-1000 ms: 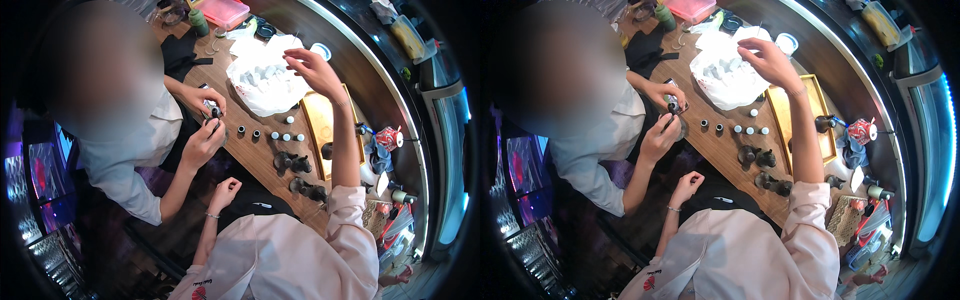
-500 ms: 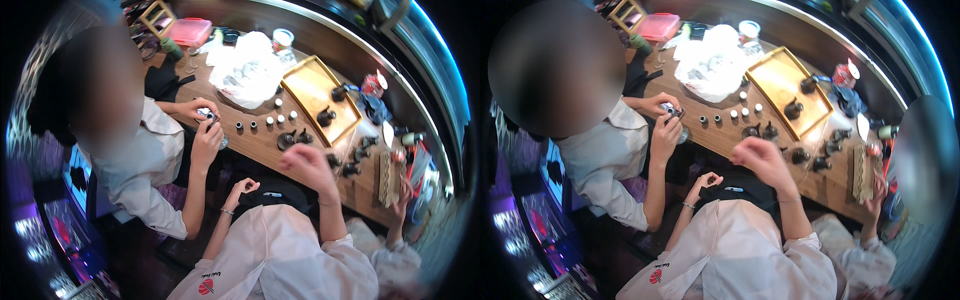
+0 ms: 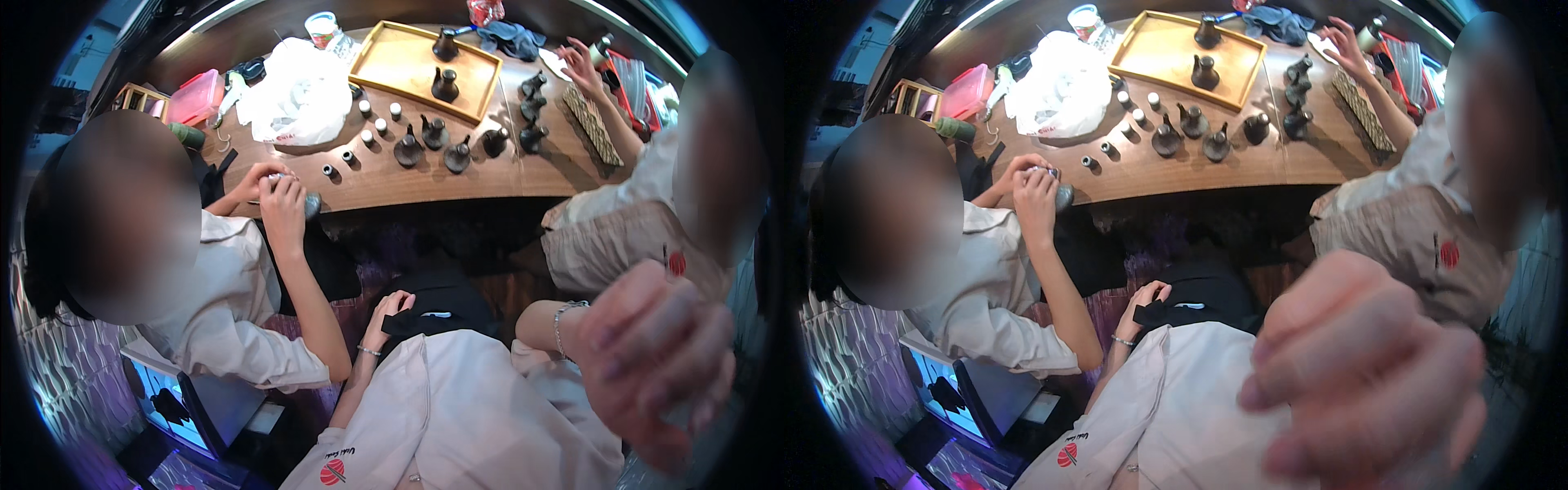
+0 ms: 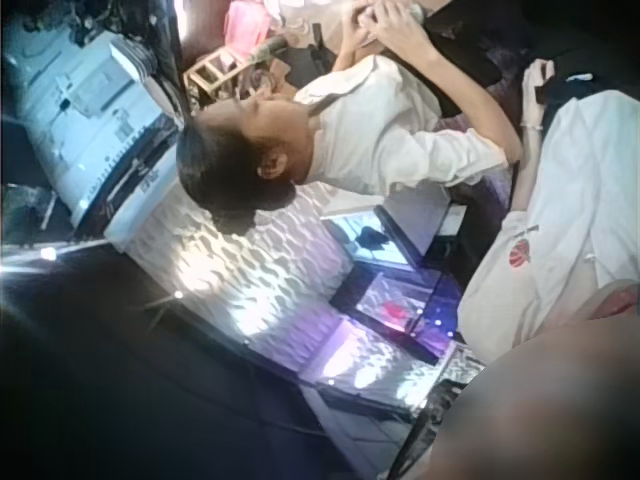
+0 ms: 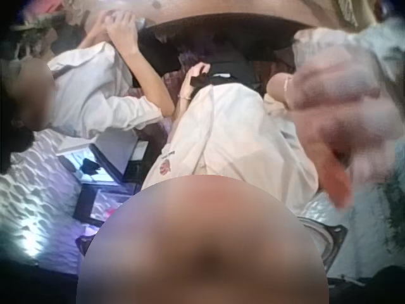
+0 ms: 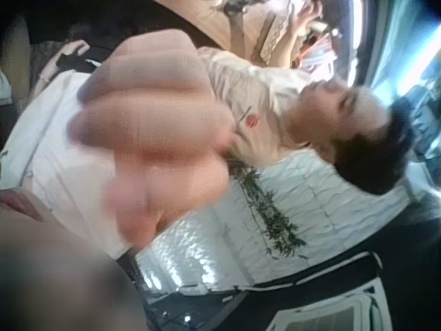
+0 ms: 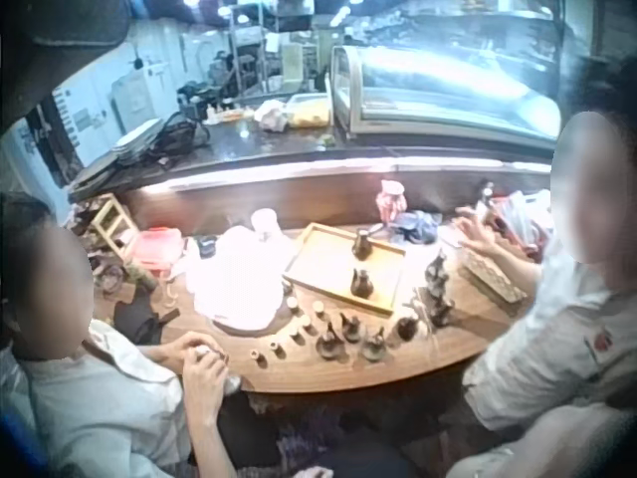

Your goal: The person assembles small ceramic teapots and cups by attaching white circular bases to the bottoms of the pieces. They retrieve items from a plastic bag, place them on the table, and align the bases before pressing them into place. A coworker performs similar actions across the table.

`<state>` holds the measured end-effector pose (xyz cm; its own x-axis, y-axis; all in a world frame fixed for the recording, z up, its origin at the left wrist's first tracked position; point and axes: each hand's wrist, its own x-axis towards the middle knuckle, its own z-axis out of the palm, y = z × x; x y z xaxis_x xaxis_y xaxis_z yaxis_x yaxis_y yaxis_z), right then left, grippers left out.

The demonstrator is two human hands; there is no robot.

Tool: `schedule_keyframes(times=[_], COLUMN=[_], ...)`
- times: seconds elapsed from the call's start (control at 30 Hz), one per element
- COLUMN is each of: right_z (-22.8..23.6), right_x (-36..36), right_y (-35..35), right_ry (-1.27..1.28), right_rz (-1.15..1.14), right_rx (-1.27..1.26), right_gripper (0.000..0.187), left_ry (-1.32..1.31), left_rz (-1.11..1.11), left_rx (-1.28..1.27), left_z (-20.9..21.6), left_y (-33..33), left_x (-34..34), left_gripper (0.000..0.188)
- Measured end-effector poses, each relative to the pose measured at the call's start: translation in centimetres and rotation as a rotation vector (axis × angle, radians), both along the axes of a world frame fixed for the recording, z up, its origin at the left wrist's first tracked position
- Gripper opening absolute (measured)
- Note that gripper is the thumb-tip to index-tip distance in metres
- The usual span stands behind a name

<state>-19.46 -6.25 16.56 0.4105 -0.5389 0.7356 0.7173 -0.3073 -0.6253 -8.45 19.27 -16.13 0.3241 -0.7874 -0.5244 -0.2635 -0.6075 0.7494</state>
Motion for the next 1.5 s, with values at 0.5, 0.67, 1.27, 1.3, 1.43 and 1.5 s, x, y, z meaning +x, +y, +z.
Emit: schedule_keyframes(times=[0.5, 0.67, 1.27, 1.3, 1.43, 1.5], right_z=[1.9, -10.9, -47.7, -47.7, -47.5, -47.5], right_x=[-7.9, -1.5, 7.2, 7.2, 5.1, 3.3], right_y=[10.3, 10.0, 4.0, 4.4, 7.3, 8.8], right_ry=[0.148, 0.626, 1.439, 1.438, 1.387, 1.403], right_rz=[-0.102, 0.049, -0.439, -0.455, -0.443, -0.373], right_rx=[-0.195, 0.126, -0.747, -0.714, -0.681, -0.596], right_gripper=[0.018, 0.021, 0.063, 0.068, 0.075, 0.075], left_ry=[0.066, 0.112, 0.097, 0.106, 0.152, 0.112], left_rz=[-0.111, 0.003, 0.285, 0.287, 0.275, 0.259], left_rx=[0.018, -0.045, 0.106, 0.093, 0.103, 0.101], left_z=[0.6, -1.6, -1.0, -1.2, -1.3, -2.3], left_y=[7.8, 8.4, 12.4, 12.5, 12.6, 12.6], left_x=[-5.1, -5.9, -7.2, -7.2, -6.8, -6.1], left_gripper=[0.034, 0.030, 0.030, 0.030, 0.028, 0.030])
